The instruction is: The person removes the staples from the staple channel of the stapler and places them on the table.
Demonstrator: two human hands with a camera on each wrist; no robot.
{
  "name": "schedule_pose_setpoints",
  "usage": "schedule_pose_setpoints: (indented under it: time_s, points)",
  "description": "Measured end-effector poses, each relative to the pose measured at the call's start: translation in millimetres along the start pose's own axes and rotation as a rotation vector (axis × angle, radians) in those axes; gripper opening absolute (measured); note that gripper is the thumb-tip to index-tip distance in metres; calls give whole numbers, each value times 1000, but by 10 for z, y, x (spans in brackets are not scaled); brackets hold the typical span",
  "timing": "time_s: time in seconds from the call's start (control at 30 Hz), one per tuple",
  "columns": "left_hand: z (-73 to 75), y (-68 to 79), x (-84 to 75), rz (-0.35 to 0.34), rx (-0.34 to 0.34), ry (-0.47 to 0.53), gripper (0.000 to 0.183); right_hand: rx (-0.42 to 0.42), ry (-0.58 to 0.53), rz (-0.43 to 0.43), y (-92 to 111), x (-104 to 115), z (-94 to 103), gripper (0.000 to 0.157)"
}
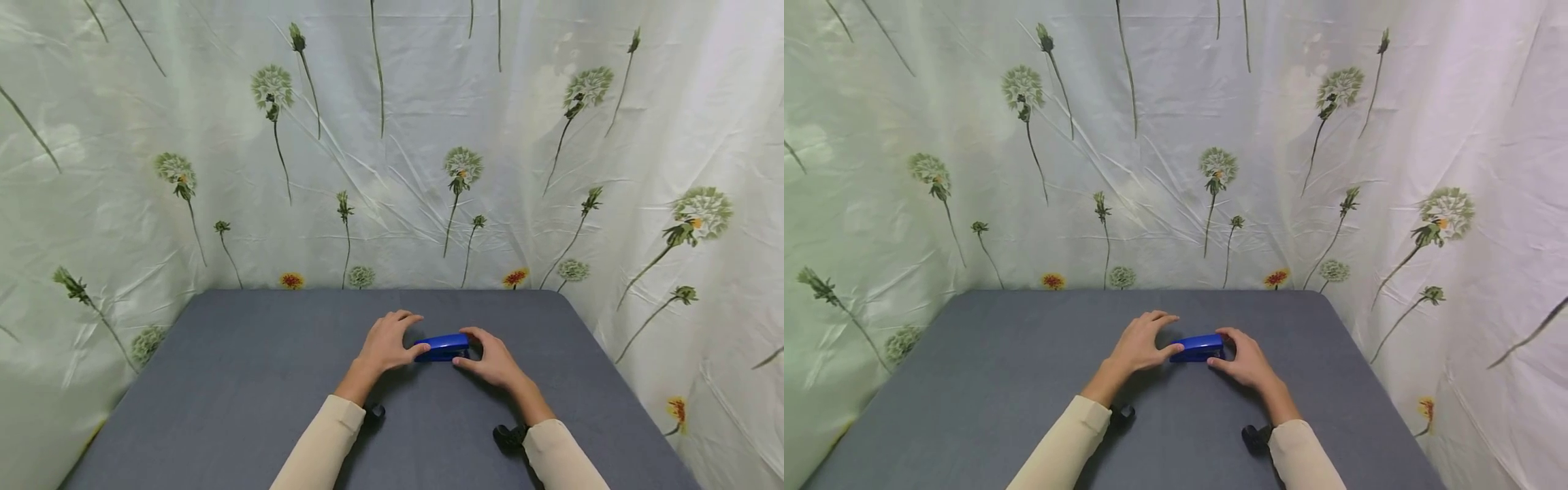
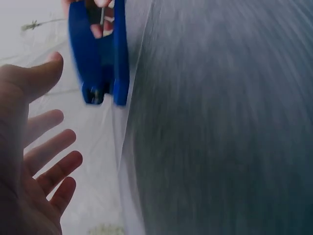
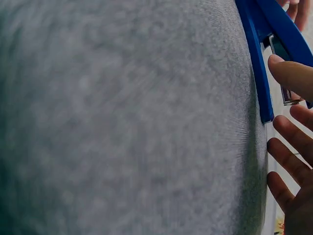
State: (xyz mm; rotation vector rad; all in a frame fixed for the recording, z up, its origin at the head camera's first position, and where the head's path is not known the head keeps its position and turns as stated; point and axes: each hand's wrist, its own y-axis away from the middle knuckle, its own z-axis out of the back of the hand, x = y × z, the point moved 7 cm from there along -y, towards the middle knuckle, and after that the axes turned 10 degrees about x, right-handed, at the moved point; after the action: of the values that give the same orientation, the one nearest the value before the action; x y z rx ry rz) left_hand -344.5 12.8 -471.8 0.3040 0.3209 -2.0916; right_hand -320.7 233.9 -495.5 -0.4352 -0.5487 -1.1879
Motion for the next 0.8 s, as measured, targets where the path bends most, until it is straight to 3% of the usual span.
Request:
schedule_pose_setpoints:
  time_s: [0.3, 0.53, 0.8]
  points:
    - [-160, -129, -249, -53, 62, 15, 54, -4, -42, -93, -13, -72, -15, 49]
    - [-237, -180, -435, -112, 80, 17, 51, -46, -59, -90, -18, -80, -3, 30]
    - [-291, -221, -539, -154, 67, 27, 40, -41, -183, -101, 10, -139, -35, 28]
